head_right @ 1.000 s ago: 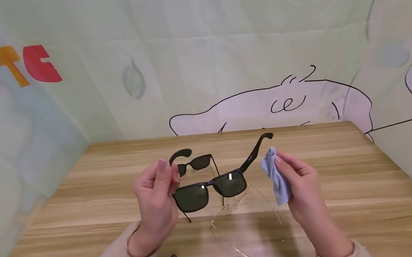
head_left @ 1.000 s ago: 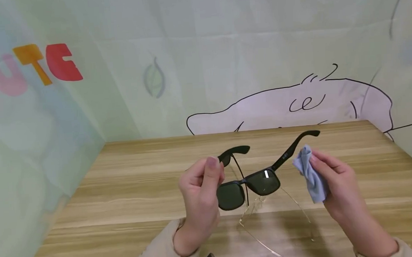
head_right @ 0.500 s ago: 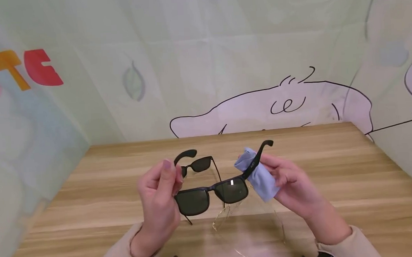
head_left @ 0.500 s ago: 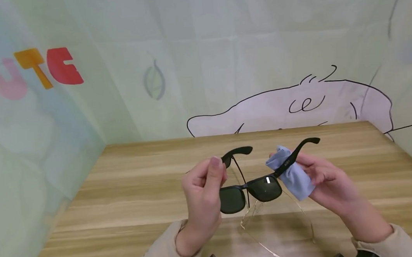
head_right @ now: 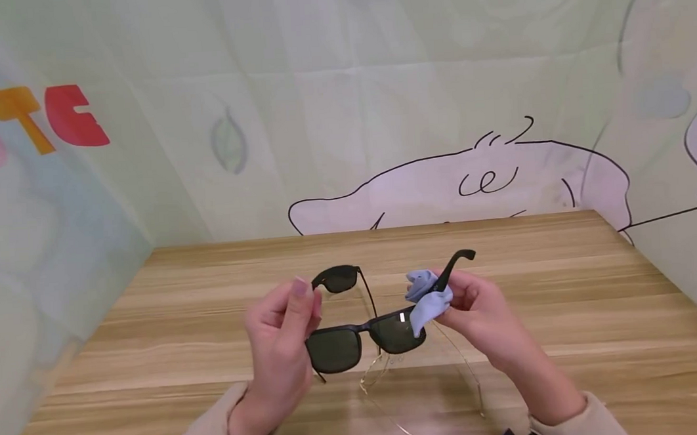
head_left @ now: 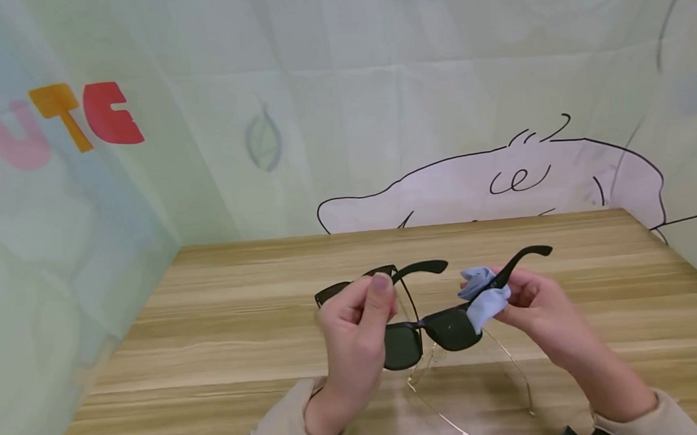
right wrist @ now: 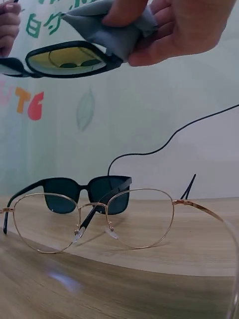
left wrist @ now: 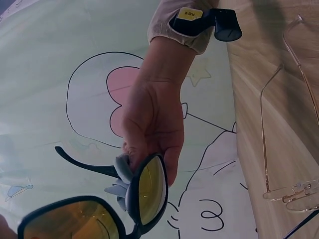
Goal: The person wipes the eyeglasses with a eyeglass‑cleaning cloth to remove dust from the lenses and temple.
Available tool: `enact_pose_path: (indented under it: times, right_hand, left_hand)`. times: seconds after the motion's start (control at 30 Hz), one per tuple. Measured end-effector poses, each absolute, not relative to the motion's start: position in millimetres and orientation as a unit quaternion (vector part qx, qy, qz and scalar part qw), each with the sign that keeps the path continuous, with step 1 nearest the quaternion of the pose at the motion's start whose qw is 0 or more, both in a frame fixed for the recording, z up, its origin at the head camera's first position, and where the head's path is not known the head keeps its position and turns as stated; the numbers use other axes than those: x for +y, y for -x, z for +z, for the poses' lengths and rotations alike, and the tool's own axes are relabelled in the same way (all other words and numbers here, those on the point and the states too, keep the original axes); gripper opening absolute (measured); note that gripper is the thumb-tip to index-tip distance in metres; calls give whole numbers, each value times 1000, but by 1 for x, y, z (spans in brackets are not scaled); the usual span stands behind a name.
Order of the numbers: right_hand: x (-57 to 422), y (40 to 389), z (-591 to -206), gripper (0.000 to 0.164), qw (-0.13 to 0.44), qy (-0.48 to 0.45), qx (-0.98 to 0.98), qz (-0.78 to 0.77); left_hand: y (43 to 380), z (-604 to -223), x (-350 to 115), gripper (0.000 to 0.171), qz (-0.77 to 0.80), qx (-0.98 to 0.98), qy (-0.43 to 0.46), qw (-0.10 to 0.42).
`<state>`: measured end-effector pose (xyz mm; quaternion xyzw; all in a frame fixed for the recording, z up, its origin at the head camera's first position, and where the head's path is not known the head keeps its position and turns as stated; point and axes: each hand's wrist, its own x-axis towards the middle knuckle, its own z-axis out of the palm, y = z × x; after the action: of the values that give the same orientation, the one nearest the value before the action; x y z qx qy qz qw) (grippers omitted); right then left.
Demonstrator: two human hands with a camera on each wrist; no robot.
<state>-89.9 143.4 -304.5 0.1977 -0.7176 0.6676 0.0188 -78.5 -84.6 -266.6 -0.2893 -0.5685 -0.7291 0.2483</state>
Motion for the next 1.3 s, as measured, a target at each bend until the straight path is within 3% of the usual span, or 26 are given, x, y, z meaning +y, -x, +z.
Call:
enact_pose_path:
  times: [0.27,0.47,0.57,1.1,1.3]
  right_hand:
    - [129,85,-302,36,101,-172,-701,685]
    - [114,80,-296,25,222,-63,-768,598]
    - [110,78,-295,21,254,-26,-799,544]
    - [112,75,-280,20,354,-34,-776,520]
    - [112,72,-279,33,357,-30,-775,521]
  left_hand:
    - [75,-265,-84,37,-720,-569,309,250]
    - [73,-268,-80,38,-726,-562,319,235]
    - [72,-268,-78,38,-728,-558,324,231]
    - [71,-272,-74,40,-740,-575,294,186]
    - [71,-278,-75,39,-735,-589,285,177]
